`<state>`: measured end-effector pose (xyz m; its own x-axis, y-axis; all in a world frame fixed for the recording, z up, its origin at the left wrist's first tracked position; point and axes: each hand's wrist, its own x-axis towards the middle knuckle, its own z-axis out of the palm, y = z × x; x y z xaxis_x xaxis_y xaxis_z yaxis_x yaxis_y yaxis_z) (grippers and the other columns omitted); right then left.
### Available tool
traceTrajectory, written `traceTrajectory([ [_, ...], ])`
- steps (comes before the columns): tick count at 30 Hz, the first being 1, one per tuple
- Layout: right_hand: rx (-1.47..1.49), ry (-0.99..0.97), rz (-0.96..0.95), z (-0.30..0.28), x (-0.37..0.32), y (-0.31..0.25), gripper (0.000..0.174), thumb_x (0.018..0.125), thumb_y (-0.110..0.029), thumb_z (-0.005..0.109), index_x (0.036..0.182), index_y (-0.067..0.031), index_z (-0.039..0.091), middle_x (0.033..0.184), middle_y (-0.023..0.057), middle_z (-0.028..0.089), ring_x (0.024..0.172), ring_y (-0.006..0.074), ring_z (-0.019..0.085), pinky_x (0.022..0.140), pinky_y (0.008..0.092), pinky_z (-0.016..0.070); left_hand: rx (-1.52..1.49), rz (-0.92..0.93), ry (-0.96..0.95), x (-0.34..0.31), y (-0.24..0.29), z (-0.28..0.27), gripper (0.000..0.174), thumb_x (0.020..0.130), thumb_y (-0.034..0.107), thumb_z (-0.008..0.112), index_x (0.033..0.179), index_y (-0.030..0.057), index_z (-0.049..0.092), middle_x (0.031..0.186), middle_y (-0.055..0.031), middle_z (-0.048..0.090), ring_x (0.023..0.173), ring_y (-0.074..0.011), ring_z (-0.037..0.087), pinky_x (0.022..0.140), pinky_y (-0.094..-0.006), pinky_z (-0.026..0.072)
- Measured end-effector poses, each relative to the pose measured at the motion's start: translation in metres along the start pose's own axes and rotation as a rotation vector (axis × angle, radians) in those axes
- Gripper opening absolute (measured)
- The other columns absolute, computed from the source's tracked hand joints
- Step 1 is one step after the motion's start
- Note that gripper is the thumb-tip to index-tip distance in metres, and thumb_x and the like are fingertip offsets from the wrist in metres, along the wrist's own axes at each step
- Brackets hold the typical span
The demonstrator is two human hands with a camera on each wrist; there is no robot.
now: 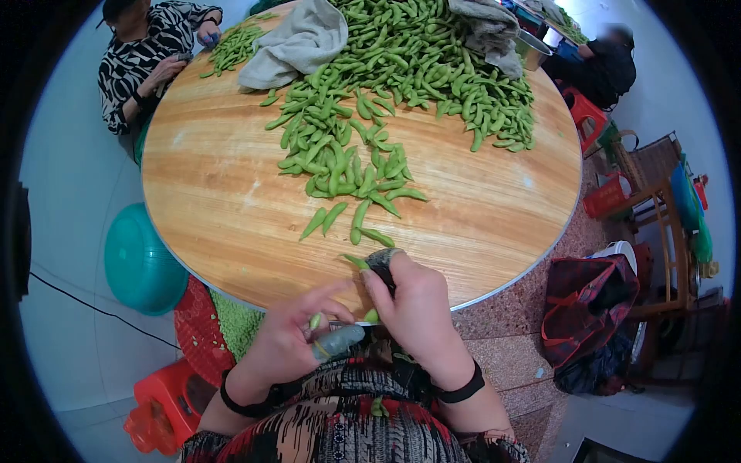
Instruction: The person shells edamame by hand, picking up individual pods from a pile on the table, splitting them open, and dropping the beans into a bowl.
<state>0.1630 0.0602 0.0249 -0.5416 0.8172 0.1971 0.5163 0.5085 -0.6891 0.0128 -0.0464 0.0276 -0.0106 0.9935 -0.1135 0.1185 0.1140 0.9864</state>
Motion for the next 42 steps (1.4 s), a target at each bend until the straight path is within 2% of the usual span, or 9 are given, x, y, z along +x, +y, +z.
traceTrajectory([
  [7,0.72,-0.181,0.132,0.0,-0.009,-0.021,0.014,0.088,-0.012,0.057,0.084,0.0013,0.056,0.071,0.0,0.057,0.06,0.0067,0.051,0.054,0.0215,0.0418,-0.871,0.161,0.253,0.022,-0.019,0.004,0.016,0.082,-0.001,0.058,0.098,-0.0007,0.059,0.092,-0.0033,0.06,0.077,-0.0081,0.054,0.074,-0.0233,0.0435],
  [9,0.954,-0.456,0.396,-0.012,-0.008,-0.024,0.018,0.092,-0.014,0.049,0.081,-0.001,0.054,0.066,-0.0014,0.052,0.056,0.004,0.045,0.05,0.0191,0.0363,-0.818,0.161,0.288,0.024,-0.018,0.004,0.017,0.078,-0.002,0.058,0.094,-0.0015,0.059,0.088,-0.0031,0.058,0.074,-0.0077,0.052,0.069,-0.0215,0.0409],
  [17,0.987,-0.478,0.355,-0.007,-0.01,-0.014,0.021,0.095,-0.016,0.043,0.083,-0.0022,0.052,0.063,-0.0034,0.048,0.051,0.0028,0.039,0.045,0.0182,0.0302,-0.531,0.245,0.463,0.027,-0.015,0.018,0.012,0.073,0.0,0.057,0.086,-0.0003,0.057,0.083,-0.0028,0.055,0.072,-0.0078,0.049,0.065,-0.0199,0.0375],
  [25,1.441,-0.58,0.719,-0.015,-0.011,-0.018,0.017,0.093,-0.017,0.049,0.091,-0.0014,0.055,0.06,-0.0027,0.05,0.047,0.0019,0.038,0.042,0.0157,0.0276,-0.533,0.349,0.026,0.031,-0.027,0.001,0.02,0.076,0.007,0.067,0.09,0.0005,0.055,0.085,-0.0028,0.053,0.076,-0.0087,0.05,0.068,-0.0214,0.0398],
  [28,1.282,-0.505,0.583,-0.001,-0.016,-0.006,0.018,0.093,-0.017,0.05,0.09,-0.0013,0.056,0.059,-0.0026,0.05,0.046,0.0016,0.038,0.041,0.0156,0.027,-0.545,0.219,0.181,0.026,-0.002,0.016,0.02,0.08,0.0,0.061,0.098,0.0004,0.052,0.089,-0.0028,0.053,0.079,-0.008,0.051,0.07,-0.021,0.0423],
  [30,0.559,-0.124,0.051,0.009,-0.018,-0.004,0.016,0.092,-0.015,0.051,0.087,-0.0018,0.057,0.06,-0.0034,0.051,0.046,0.0006,0.037,0.041,0.0147,0.0267,-0.535,0.225,0.212,0.026,-0.012,0.019,0.022,0.081,-0.002,0.059,0.101,0.0003,0.05,0.092,-0.0032,0.053,0.081,-0.0079,0.052,0.071,-0.0206,0.0428],
  [37,1.305,-0.465,0.598,-0.013,-0.003,-0.005,0.017,0.088,-0.015,0.056,0.086,0.0021,0.057,0.058,0.0045,0.052,0.05,0.0074,0.047,0.045,0.0239,0.038,-0.198,0.251,0.291,0.019,-0.015,0.008,0.031,0.081,-0.006,0.049,0.111,-0.0004,0.052,0.1,-0.0115,0.06,0.095,-0.0177,0.058,0.082,-0.0283,0.0454],
  [39,0.428,-0.151,0.113,-0.012,0.0,-0.002,0.021,0.086,-0.017,0.059,0.088,0.0031,0.056,0.058,0.0102,0.053,0.05,0.0172,0.054,0.047,0.0302,0.0424,-0.102,0.222,0.176,0.018,-0.015,-0.002,0.033,0.08,-0.006,0.049,0.113,0.0004,0.052,0.098,-0.0122,0.061,0.093,-0.019,0.059,0.082,-0.0292,0.0455],
  [42,-0.085,0.006,0.0,-0.011,0.018,-0.001,0.019,0.083,-0.017,0.061,0.088,0.0017,0.057,0.064,0.015,0.058,0.055,0.0298,0.057,0.049,0.0344,0.0438,0.056,0.135,-0.127,0.016,0.005,-0.003,0.038,0.08,-0.006,0.05,0.117,0.0027,0.052,0.094,-0.0128,0.063,0.089,-0.0209,0.06,0.081,-0.0304,0.0454],
])
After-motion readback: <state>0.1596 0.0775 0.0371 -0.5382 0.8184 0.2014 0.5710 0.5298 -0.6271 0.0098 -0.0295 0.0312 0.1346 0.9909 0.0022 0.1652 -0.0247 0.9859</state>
